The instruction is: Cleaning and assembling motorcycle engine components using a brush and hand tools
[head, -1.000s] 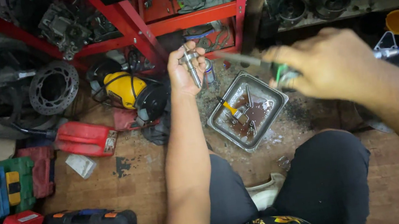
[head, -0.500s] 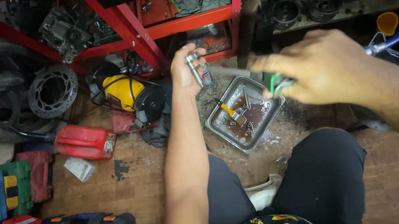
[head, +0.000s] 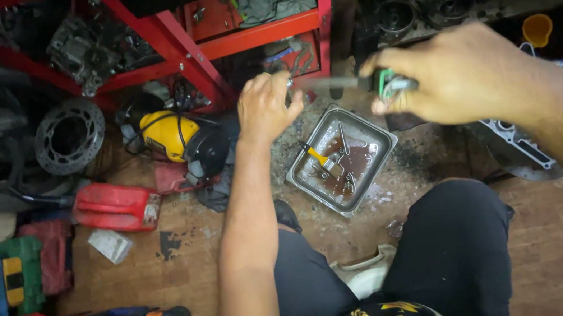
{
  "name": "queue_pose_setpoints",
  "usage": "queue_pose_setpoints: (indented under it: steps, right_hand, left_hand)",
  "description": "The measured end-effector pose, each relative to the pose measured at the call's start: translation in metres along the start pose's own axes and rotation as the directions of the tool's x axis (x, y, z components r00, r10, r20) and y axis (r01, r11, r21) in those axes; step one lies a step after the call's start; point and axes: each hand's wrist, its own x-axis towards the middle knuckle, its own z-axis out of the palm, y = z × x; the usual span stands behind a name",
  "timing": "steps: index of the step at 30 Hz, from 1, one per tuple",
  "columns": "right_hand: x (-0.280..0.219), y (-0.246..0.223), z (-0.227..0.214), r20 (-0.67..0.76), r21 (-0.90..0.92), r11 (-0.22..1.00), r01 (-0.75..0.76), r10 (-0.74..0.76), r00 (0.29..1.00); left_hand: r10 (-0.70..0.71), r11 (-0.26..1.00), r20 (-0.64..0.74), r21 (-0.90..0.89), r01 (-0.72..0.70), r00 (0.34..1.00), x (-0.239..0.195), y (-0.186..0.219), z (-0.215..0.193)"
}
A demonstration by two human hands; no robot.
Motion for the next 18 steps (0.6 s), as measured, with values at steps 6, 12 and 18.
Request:
queue_pose_setpoints:
  steps: [6,12,18]
  right_hand:
    - [0.014,0.001,0.005,-0.031,0.045,0.998,-0.045,0.046,0.998]
    - [0.023,-0.003,0.013,-0.134,0.027,0.999,0.046,-0.042,0.990]
    - [0.024,-0.008,0.012,-0.118,0.045,0.968,0.248,-0.241,0.963]
  left_hand:
    - [0.200,0.978,0.090,0.033,-0.204,0.976,-0.008,0.010,0.007]
    - [0.311,0.949,0.113,0.007,-0.314,0.944,-0.010,0.019,0.014]
    - [0.220,0.974,0.059,-0.075,-0.216,0.974,0.001,0.028,0.006]
